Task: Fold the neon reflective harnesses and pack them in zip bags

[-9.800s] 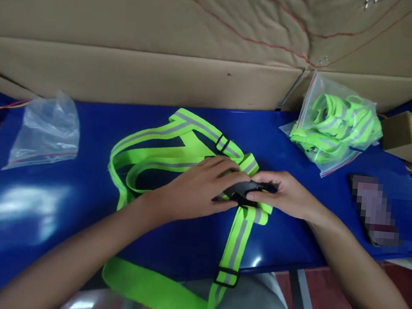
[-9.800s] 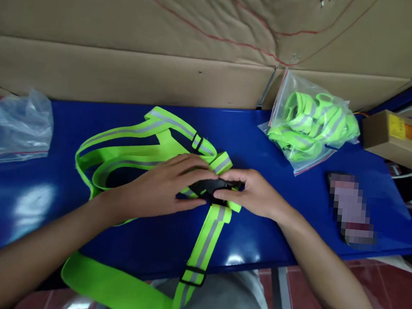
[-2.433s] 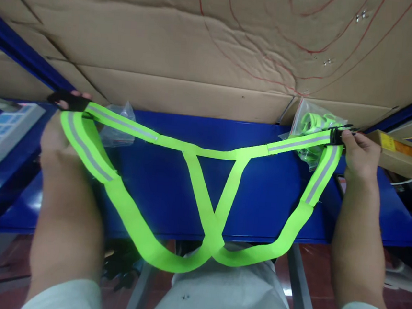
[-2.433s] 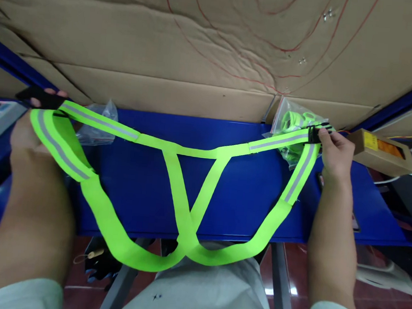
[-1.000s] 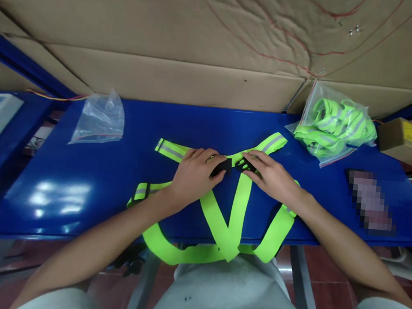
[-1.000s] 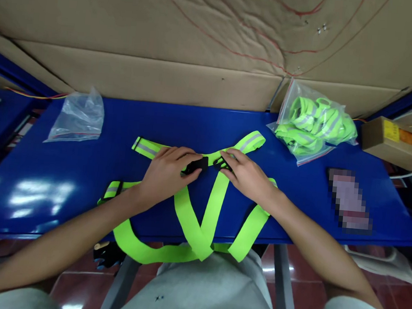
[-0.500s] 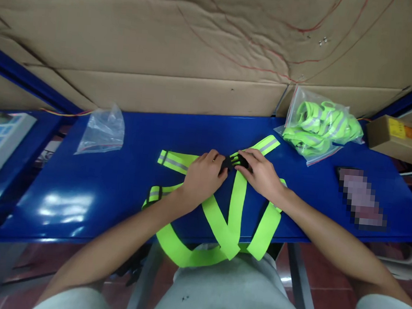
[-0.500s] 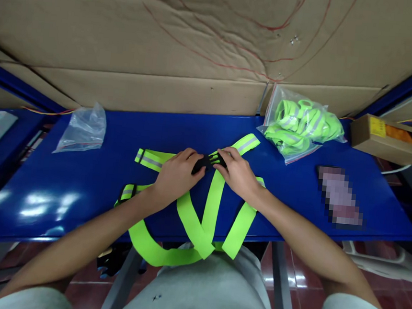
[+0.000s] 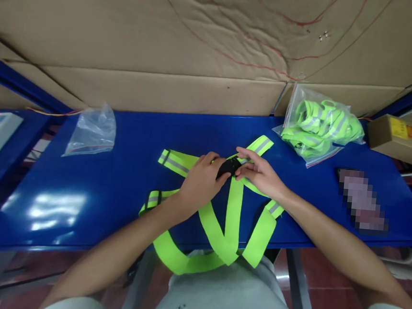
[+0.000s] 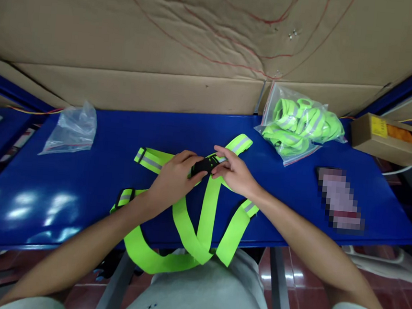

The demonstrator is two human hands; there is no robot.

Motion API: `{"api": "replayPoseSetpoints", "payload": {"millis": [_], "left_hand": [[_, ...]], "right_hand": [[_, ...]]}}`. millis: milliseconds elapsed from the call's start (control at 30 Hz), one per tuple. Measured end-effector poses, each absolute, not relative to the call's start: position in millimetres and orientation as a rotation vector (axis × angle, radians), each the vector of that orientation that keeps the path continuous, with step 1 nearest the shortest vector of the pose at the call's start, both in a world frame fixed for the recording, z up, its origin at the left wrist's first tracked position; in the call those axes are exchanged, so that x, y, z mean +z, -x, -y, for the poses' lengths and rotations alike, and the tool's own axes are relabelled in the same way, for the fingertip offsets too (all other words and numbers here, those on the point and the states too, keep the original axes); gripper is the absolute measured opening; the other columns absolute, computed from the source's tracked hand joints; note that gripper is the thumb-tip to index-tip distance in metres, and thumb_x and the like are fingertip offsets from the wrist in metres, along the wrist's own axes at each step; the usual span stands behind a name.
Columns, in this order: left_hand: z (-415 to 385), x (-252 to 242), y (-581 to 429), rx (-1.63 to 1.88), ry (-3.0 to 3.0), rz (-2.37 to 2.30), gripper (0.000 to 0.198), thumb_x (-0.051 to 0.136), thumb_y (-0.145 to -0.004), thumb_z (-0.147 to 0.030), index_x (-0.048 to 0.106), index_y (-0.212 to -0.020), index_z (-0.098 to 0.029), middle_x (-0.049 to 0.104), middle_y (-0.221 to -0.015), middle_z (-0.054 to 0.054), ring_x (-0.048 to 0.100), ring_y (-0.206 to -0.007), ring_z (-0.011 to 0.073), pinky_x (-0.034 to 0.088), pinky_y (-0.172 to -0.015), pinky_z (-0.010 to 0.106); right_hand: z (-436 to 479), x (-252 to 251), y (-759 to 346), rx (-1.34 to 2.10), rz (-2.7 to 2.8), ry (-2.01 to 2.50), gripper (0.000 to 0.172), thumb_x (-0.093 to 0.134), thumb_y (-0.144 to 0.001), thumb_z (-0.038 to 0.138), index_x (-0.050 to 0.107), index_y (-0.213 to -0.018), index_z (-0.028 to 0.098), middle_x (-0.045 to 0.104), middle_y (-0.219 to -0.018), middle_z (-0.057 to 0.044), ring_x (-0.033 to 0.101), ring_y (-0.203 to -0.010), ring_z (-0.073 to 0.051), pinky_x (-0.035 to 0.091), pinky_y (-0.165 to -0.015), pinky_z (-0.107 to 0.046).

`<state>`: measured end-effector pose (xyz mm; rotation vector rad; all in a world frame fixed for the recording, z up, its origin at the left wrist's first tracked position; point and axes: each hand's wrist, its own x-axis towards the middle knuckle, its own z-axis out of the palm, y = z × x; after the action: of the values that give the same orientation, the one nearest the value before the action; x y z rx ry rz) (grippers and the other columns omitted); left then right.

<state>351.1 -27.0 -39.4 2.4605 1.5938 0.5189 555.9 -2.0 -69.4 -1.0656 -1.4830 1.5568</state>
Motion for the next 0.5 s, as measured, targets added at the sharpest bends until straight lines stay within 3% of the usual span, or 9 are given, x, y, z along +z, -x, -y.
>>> {"api": "replayPoseSetpoints", "payload": {"millis": [333, 400, 500], "left_hand": [[24.5, -44.9, -343.8, 0.515, -2.409, -1.598, 0.024, 0.066, -0.094, -0.023, 0.068, -0.116, -0.013, 0.068, -0.115, 0.015, 0.067, -0.101, 0.0298, 0.055, -0.086, 0.042], [23.7, -42.5, -341.0, 0.545, -2.406, -1.609, 0.026, 0.069, -0.093, -0.022, 0.067, -0.117, -0.014, 0.067, -0.115, 0.014, 0.067, -0.103, 0.0302, 0.054, -0.086, 0.041], [23.1, -35.7, -334.7, 0.670, -2.408, -1.564, 0.028, 0.071, -0.091, -0.023, 0.066, -0.119, -0.018, 0.068, -0.114, 0.012, 0.065, -0.104, 0.0287, 0.054, -0.086, 0.040]], "right_hand": [[8.6, -59.0, -550.7, 1.564, 1.588, 1.023, 0.062, 0.063, -0.090, 0.025, 0.046, -0.149, 0.027, 0.051, -0.144, -0.015, 0.072, -0.100, -0.021, 0.061, -0.094, -0.045], [12.5, -57.0, -549.6, 1.419, 1.720, 1.013, 0.057, 0.060, -0.094, 0.027, 0.046, -0.149, 0.028, 0.052, -0.144, -0.015, 0.071, -0.099, -0.020, 0.061, -0.091, -0.043], [19.6, -47.3, -549.5, 0.936, 1.990, 1.028, 0.046, 0.054, -0.100, 0.028, 0.053, -0.145, 0.026, 0.058, -0.139, -0.014, 0.068, -0.101, -0.022, 0.059, -0.090, -0.042]]}}
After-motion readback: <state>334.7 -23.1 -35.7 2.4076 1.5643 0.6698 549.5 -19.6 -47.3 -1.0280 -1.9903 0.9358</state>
